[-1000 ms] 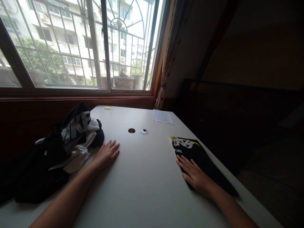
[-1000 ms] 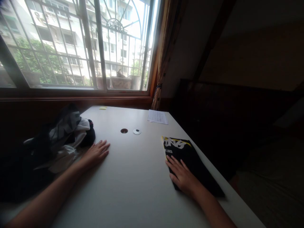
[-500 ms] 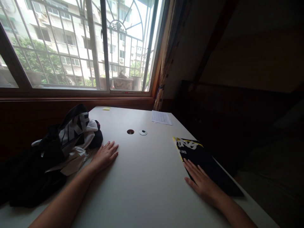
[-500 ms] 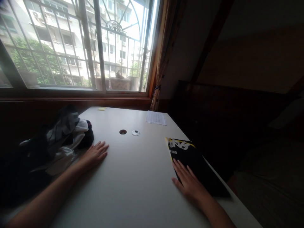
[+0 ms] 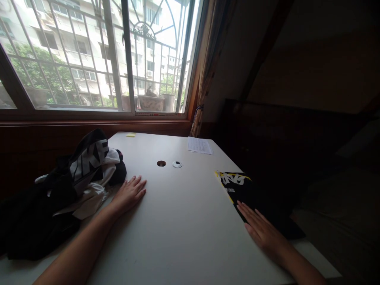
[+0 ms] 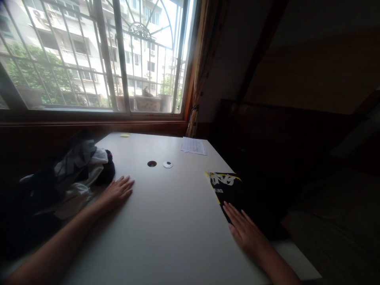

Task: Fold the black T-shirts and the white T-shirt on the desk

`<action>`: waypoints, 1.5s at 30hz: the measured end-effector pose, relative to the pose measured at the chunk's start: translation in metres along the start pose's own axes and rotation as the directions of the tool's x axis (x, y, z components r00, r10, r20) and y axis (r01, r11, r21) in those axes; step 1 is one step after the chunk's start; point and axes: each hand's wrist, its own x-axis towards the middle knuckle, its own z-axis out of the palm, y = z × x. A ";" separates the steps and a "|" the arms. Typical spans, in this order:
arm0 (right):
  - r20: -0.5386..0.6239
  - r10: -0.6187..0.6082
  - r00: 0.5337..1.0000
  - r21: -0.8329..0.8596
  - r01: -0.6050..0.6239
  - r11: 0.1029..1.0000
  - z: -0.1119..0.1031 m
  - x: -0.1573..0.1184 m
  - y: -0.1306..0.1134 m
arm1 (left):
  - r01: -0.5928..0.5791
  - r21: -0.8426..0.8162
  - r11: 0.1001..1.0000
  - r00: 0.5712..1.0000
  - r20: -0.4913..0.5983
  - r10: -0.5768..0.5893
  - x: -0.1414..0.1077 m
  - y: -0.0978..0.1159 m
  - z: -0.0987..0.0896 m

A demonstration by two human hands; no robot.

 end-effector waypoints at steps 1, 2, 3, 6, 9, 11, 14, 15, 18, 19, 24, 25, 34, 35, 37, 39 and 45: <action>-0.010 -0.001 1.000 0.005 0.001 1.000 0.001 -0.001 0.004 | 0.001 0.004 1.000 1.000 0.001 -0.001 0.000 0.000 0.000; -0.019 -0.003 1.000 0.008 0.003 1.000 0.003 -0.001 0.008 | 0.002 0.007 1.000 1.000 0.002 -0.002 0.000 0.000 0.000; -0.027 -0.006 1.000 0.009 0.006 1.000 0.004 -0.002 0.010 | 0.002 0.009 1.000 1.000 0.001 -0.002 0.000 0.001 0.000; -0.058 -0.013 0.998 0.003 0.013 1.000 0.008 -0.002 0.014 | 0.000 0.017 1.000 1.000 0.002 0.000 0.000 0.001 0.000; -0.078 -0.015 0.997 -0.004 0.014 1.000 0.011 -0.004 0.011 | -0.004 0.015 1.000 1.000 -0.005 0.004 0.000 0.001 0.000; -0.082 -0.014 0.997 -0.006 0.013 1.000 0.012 -0.007 0.005 | -0.004 0.010 1.000 1.000 -0.010 0.004 0.000 0.001 0.000; -0.062 -0.015 0.998 -0.005 0.014 1.000 0.014 -0.014 -0.005 | 0.000 0.011 1.000 1.000 -0.004 0.000 0.000 0.002 -0.001; -0.052 -0.016 0.999 -0.002 0.016 1.000 0.015 -0.016 -0.009 | 0.003 0.015 1.000 1.000 0.000 -0.003 0.000 0.002 -0.001; -0.024 -0.017 1.000 0.031 0.018 0.999 0.014 -0.021 -0.018 | 0.005 0.019 1.000 1.000 0.003 -0.005 -0.001 0.004 -0.002; -0.010 -0.023 1.000 0.055 0.024 0.998 0.012 -0.021 -0.021 | 0.004 0.018 1.000 1.000 0.003 -0.004 -0.001 0.005 -0.003; -0.003 -0.038 0.999 0.242 0.037 0.970 -0.008 -0.006 -0.030 | 0.002 0.019 1.000 1.000 0.009 -0.002 -0.003 0.007 -0.003; -0.040 -0.005 0.999 0.272 0.016 0.962 -0.013 0.002 -0.030 | 0.003 0.018 1.000 1.000 0.009 -0.003 -0.003 0.007 -0.003; -0.027 0.290 0.957 0.047 -0.289 0.956 0.008 0.094 -0.010 | 0.005 -0.013 1.000 1.000 0.016 -0.005 -0.002 0.006 -0.004; 0.007 0.281 0.960 0.005 -0.281 0.960 0.013 0.100 -0.010 | 0.005 -0.014 1.000 1.000 0.019 -0.004 -0.002 0.006 -0.004; 0.031 0.264 0.964 -0.043 -0.263 0.964 0.019 0.108 -0.014 | 0.006 -0.011 1.000 1.000 0.025 -0.006 -0.002 0.006 -0.004; 0.035 0.278 0.960 -0.053 -0.276 0.960 0.021 0.114 -0.018 | 0.009 -0.006 1.000 1.000 0.029 -0.008 -0.002 0.007 -0.005; 0.071 0.331 0.941 -0.019 -0.330 0.944 0.017 0.134 -0.023 | 0.010 0.005 1.000 0.999 0.035 -0.010 -0.002 0.007 -0.005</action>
